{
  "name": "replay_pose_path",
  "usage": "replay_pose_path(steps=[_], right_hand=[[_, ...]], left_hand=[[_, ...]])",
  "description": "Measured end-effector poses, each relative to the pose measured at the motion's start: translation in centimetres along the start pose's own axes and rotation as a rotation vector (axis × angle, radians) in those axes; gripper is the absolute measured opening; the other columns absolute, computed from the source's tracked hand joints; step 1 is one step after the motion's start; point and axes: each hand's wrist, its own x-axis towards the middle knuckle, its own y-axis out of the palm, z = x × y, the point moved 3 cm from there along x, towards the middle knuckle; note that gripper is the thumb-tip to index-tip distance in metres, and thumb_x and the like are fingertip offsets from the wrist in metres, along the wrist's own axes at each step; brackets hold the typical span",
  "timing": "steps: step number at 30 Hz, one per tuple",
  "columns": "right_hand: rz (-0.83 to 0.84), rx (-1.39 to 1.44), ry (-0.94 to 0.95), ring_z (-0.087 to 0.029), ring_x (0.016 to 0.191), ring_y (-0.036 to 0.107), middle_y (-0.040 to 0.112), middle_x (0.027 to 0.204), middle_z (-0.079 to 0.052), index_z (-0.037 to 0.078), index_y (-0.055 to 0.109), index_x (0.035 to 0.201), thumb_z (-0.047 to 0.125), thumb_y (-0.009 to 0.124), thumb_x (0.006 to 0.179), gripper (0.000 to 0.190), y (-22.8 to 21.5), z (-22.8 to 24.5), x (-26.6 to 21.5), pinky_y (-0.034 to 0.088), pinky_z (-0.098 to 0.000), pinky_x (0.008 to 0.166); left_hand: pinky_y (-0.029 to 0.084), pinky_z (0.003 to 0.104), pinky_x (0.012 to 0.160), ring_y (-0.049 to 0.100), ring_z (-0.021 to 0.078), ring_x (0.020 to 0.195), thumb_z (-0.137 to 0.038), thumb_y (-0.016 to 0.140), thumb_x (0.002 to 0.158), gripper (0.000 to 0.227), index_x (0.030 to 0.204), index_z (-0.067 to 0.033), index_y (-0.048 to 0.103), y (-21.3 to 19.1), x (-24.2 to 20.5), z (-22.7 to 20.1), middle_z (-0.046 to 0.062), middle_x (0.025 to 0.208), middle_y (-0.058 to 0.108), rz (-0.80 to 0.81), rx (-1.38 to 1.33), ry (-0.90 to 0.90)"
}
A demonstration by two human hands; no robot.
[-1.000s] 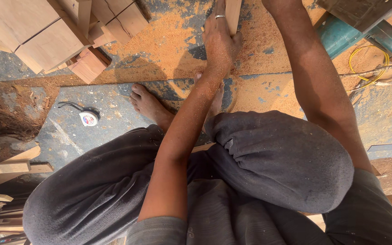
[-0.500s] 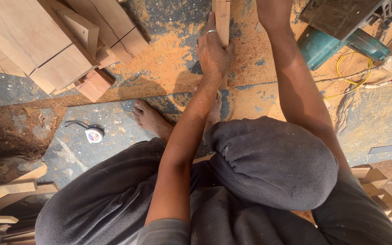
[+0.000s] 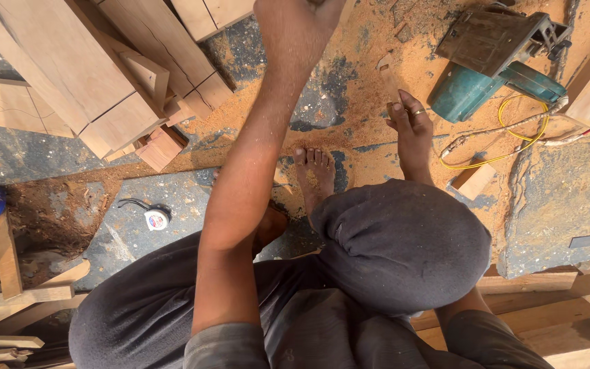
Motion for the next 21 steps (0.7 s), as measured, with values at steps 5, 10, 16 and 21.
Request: replay_pose_path(steps=[5, 10, 16, 21], right_hand=[[0.063, -0.104, -0.182, -0.012, 0.102, 0.065, 0.069, 0.118, -0.007, 0.001, 0.06, 0.141, 0.02, 0.063, 0.111, 0.036, 3.6, 4.4, 2.0, 0.058, -0.0275, 0.086], [0.195, -0.568, -0.468, -0.02, 0.099, 0.071, 0.068, 0.118, -0.013, 0.001, 0.067, 0.136, 0.012, 0.066, 0.11, 0.028, 7.4, 5.7, 1.1, 0.06, -0.0316, 0.081], [0.238, -0.782, -0.639, -0.027, 0.098, 0.072, 0.068, 0.118, -0.014, 0.005, 0.07, 0.133, 0.009, 0.068, 0.107, 0.026, 10.7, 6.6, -0.6, 0.06, -0.038, 0.083], [0.181, -0.831, -0.666, -0.026, 0.101, 0.071, 0.067, 0.119, -0.012, 0.006, 0.071, 0.132, 0.009, 0.069, 0.107, 0.025, 11.2, 5.0, -1.6, 0.06, -0.0381, 0.084]], left_hand=[[0.067, 0.031, 0.073, 0.075, 0.0188, 0.088, -0.016, 0.078, 0.088, 0.056, 0.138, -0.0015, 0.058, -1.3, -9.6, 0.7, 0.01, 0.112, 0.062, -0.024, 0.027, -0.16], [0.061, 0.041, 0.077, 0.07, 0.0261, 0.088, -0.018, 0.084, 0.081, 0.06, 0.136, -0.008, 0.064, 1.6, -17.1, 4.8, 0.011, 0.104, 0.061, 0.15, 0.117, -0.388], [0.059, 0.044, 0.084, 0.066, 0.0304, 0.102, -0.023, 0.091, 0.072, 0.087, 0.147, -0.0059, 0.05, 3.3, -16.6, 5.4, 0.013, 0.111, 0.064, 0.216, 0.105, -0.233], [0.06, 0.041, 0.088, 0.065, 0.0311, 0.105, -0.022, 0.089, 0.067, 0.091, 0.148, -0.0069, 0.049, 3.8, -16.5, 5.8, 0.017, 0.121, 0.066, 0.189, 0.167, -0.142]])
